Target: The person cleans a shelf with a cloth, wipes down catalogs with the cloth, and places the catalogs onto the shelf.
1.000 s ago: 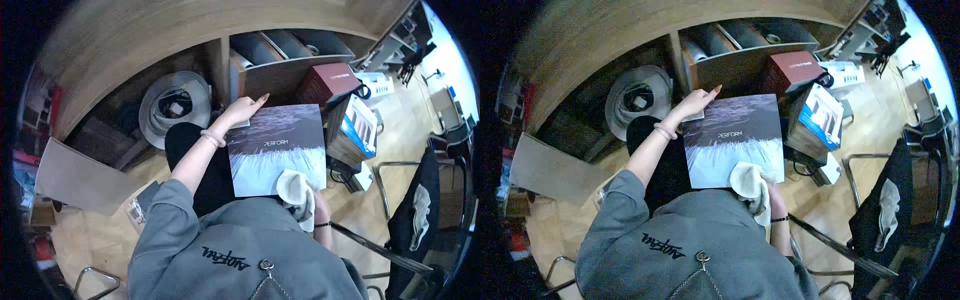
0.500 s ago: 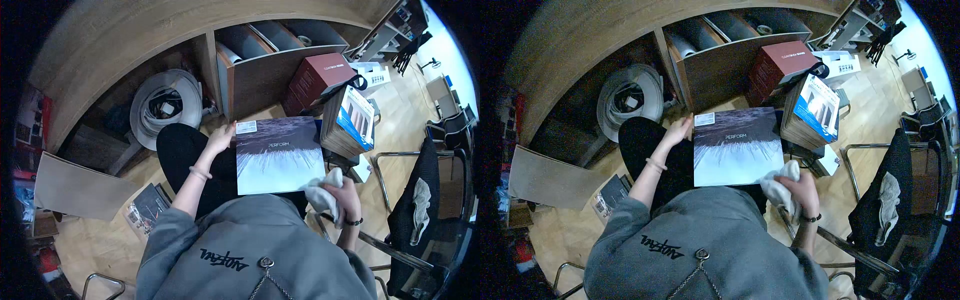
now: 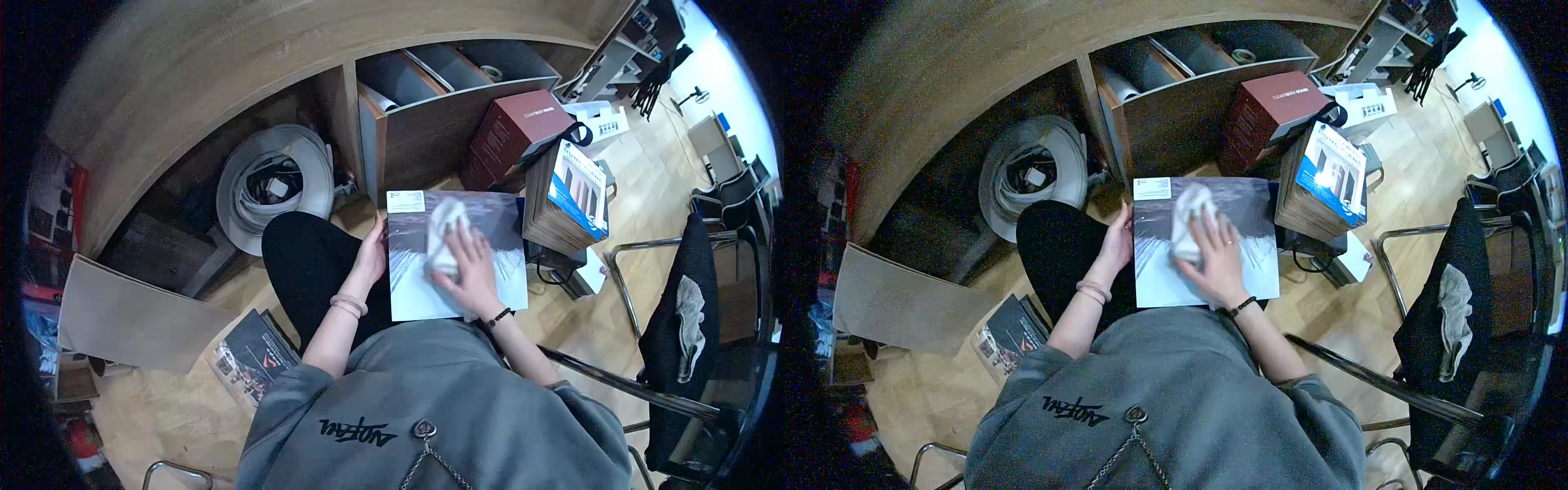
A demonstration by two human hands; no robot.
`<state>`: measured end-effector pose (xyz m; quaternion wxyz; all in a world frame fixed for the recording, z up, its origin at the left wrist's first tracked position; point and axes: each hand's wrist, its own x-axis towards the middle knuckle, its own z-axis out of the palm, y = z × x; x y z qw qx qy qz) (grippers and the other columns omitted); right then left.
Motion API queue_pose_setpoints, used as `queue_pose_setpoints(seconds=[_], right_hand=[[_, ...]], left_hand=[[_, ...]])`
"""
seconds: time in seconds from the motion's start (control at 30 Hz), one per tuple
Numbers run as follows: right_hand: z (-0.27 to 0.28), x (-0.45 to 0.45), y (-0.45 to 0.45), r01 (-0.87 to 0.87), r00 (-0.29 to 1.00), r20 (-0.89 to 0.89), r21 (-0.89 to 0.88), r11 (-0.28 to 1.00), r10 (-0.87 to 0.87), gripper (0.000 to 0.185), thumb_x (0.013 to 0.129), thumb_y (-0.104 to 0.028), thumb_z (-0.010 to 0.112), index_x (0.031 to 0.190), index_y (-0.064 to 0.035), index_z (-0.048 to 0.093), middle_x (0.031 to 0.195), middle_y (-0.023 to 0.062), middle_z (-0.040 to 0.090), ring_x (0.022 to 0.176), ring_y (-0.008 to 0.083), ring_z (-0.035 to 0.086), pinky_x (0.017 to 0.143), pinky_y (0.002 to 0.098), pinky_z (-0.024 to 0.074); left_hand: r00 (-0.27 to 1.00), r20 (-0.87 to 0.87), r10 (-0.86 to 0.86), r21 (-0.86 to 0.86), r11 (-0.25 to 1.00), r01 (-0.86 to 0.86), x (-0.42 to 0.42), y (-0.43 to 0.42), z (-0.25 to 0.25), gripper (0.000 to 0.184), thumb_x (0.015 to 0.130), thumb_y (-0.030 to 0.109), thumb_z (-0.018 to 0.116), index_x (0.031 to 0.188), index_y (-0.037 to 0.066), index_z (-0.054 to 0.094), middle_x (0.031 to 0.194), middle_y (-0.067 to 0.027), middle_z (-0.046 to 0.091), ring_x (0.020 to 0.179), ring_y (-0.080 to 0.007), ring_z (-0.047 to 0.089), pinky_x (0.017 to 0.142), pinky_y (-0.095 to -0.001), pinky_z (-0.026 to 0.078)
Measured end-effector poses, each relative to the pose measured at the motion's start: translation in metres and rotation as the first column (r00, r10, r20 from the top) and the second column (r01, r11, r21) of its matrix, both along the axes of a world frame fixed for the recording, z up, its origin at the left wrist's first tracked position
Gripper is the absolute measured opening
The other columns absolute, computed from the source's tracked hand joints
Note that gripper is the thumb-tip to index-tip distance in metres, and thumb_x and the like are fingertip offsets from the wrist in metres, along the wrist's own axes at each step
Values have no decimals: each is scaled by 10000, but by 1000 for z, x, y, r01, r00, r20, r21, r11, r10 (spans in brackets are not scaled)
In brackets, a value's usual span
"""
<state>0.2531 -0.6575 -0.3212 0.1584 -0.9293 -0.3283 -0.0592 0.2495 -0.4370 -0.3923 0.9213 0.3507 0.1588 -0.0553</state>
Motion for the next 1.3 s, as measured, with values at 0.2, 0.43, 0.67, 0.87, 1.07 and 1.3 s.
queue_pose_setpoints(seconds=[0.2,0.43,0.67,0.87,1.07,1.3], right_hand=[[12,9,3,-339,938,-109,-84,937,329,737,719,-233,656,1384,-150,347,1453,133,280,1340,349,240,1103,468,186],[-1,20,44,-13,999,44,147,989,7,730,687,-127,629,1367,-152,366,1417,143,333,1310,352,301,1084,449,244],[2,52,41,32,999,26,120,992,-35,718,668,-90,621,1346,-136,388,1416,132,338,1299,348,318,1068,432,273],[8,16,43,-75,997,21,95,993,73,681,681,-84,615,1327,-153,412,1412,132,342,1289,346,331,1067,427,279],[3,24,8,-98,995,-24,103,990,101,664,671,-117,634,1305,-138,439,1415,144,336,1261,359,354,1042,455,284],[5,7,-1,-112,993,34,123,986,109,642,685,-121,605,1305,-97,442,1418,150,338,1247,364,364,1050,445,273]], left_hand=[[1000,-4,12,-27,1000,-12,-5,-4,9,538,931,476,419,1292,78,452,1255,-51,510,1158,-194,458,1009,-347,328],[991,130,-6,12,1000,5,-2,-1,-27,514,918,319,485,1363,83,382,1325,-73,462,1194,-190,445,1018,-343,326],[998,57,26,-61,998,-23,-5,-3,-3,514,921,398,473,1340,106,411,1280,-60,497,1185,-179,446,1022,-350,314],[993,118,4,2,1000,-5,-4,-3,-5,551,904,481,471,1309,108,444,1249,-54,515,1165,-191,451,1005,-357,322],[999,39,-7,-73,997,10,-6,-3,1,577,907,492,460,1310,79,436,1264,-75,494,1173,-218,437,1003,-378,330],[997,72,-41,-13,999,42,-8,-5,-4,591,894,416,517,1371,109,349,1320,-78,439,1203,-226,418,1014,-385,339]])
